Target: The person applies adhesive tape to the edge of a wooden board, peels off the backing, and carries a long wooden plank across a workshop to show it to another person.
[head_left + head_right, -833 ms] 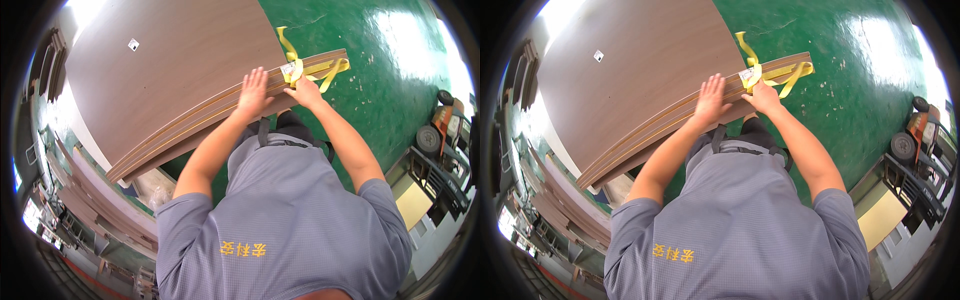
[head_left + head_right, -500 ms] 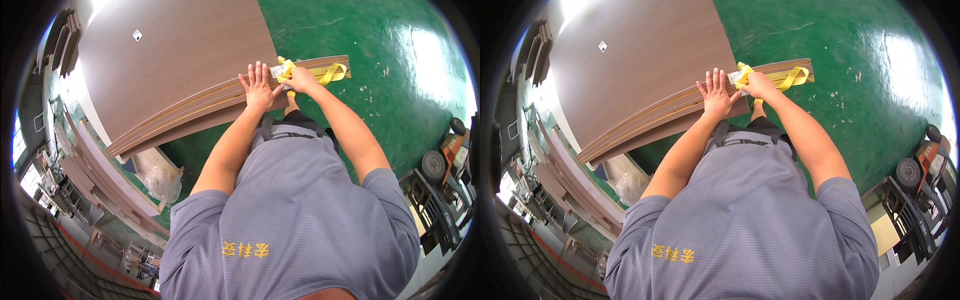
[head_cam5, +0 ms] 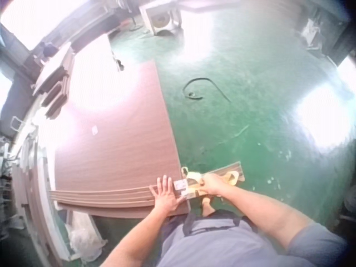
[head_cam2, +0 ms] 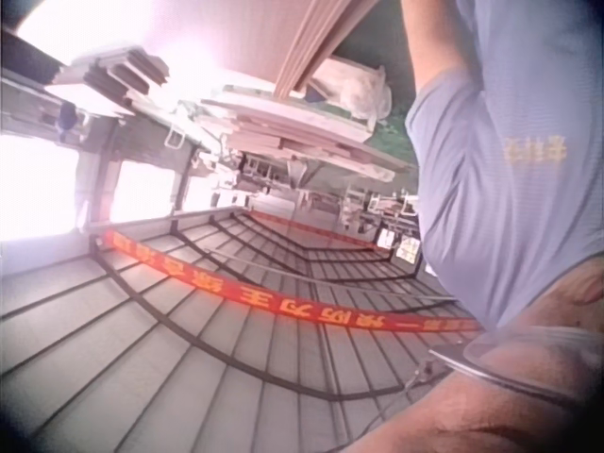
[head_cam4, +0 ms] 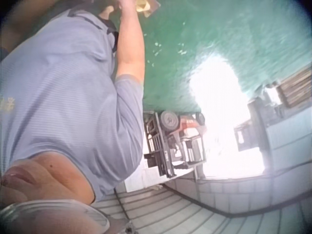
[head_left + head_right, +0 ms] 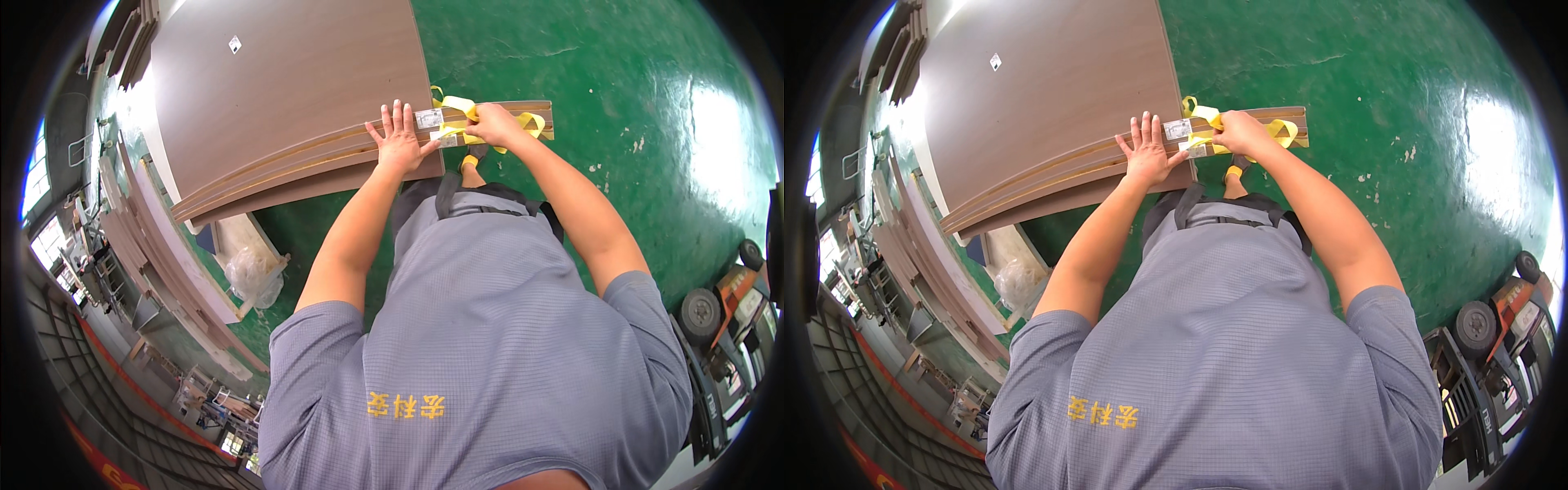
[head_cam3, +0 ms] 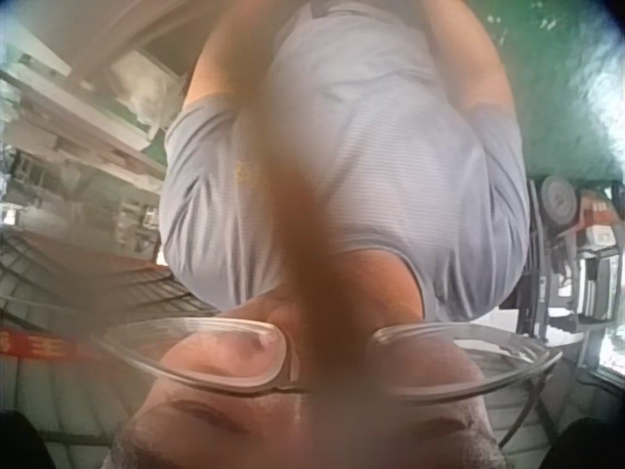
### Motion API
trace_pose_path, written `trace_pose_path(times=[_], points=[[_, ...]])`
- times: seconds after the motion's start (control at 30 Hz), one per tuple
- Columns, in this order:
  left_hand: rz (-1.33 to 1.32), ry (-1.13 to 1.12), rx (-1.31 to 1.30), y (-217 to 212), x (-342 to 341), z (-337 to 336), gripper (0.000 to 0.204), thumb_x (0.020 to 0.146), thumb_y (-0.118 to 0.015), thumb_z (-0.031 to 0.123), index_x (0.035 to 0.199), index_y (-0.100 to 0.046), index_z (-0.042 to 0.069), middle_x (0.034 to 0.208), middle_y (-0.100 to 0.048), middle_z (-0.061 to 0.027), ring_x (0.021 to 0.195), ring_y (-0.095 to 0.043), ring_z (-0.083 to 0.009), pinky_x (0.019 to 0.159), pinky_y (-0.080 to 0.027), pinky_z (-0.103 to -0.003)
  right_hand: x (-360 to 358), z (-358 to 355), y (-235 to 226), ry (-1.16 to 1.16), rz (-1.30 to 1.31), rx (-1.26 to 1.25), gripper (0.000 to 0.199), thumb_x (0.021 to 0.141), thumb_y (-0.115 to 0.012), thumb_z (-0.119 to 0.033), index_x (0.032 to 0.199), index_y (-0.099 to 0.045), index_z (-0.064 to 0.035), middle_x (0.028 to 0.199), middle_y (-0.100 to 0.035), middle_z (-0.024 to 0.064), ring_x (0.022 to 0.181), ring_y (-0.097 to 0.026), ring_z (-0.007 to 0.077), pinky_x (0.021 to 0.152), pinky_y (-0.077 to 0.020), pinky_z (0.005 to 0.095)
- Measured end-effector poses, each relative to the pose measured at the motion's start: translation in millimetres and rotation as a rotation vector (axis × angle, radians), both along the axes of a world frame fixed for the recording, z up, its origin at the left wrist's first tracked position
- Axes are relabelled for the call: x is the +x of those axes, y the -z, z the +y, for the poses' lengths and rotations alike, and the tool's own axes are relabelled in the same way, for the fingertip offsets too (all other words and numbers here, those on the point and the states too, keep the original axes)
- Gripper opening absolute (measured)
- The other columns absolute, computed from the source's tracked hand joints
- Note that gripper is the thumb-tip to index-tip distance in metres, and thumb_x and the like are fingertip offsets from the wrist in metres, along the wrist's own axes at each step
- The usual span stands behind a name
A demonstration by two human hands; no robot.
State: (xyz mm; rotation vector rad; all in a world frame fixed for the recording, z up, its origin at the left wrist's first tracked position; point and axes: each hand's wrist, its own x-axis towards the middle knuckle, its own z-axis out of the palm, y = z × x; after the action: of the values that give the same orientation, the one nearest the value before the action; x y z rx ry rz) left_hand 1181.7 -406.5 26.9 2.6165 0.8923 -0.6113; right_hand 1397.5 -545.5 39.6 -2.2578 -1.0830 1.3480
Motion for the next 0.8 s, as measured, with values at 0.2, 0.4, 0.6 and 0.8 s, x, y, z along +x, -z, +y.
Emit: trace_pose_path(times=[0.2,0.4,0.6,0.8], points=[[-0.012,-0.044,0.034,11,2,-7,0.115,0.088,-0.053,0.078,0.163,-0.009,0.002,0.172,0.002,-0.017,0.157,0.01,-0.0433,0.112,0.007,-0.08,-23,52,-31,-0.16,-0.165,0.191,0.028,0.086,-0.071,-0.031,0.099,-0.074,-0.0053,0.099,-0.074,0.0186,0.096,-0.071,0.0377,0.085,-0.0564,0.0491],[0.032,-0.059,-0.019,3,9,-6,0.114,0.089,-0.051,0.078,0.163,-0.008,0.003,0.172,0.004,-0.0173,0.157,0.013,-0.0434,0.112,0.007,-0.081,-39,82,-23,-0.211,-0.172,0.172,0.025,0.087,-0.068,-0.025,0.099,-0.075,-0.004,0.101,-0.074,0.0194,0.097,-0.072,0.0372,0.085,-0.0576,0.0483],[0.0,-0.12,-0.045,10,2,-5,0.113,0.088,-0.055,0.076,0.163,-0.01,0.005,0.172,0.005,-0.015,0.157,0.015,-0.0412,0.113,0.011,-0.079,-17,87,-43,-0.361,-0.211,0.02,0.023,0.084,-0.065,-0.016,0.1,-0.076,-0.0039,0.104,-0.075,0.0206,0.099,-0.073,0.0371,0.083,-0.059,0.0479],[0.024,-0.154,-0.1,5,10,-3,0.115,0.086,-0.059,0.075,0.164,-0.01,0.007,0.173,0.005,-0.0136,0.157,0.017,-0.0397,0.113,0.014,-0.077,47,33,-39,-0.342,-0.22,-0.001,0.024,0.081,-0.069,-0.021,0.095,-0.073,-0.002,0.096,-0.073,0.0218,0.092,-0.07,0.04,0.08,-0.0557,0.0488]])
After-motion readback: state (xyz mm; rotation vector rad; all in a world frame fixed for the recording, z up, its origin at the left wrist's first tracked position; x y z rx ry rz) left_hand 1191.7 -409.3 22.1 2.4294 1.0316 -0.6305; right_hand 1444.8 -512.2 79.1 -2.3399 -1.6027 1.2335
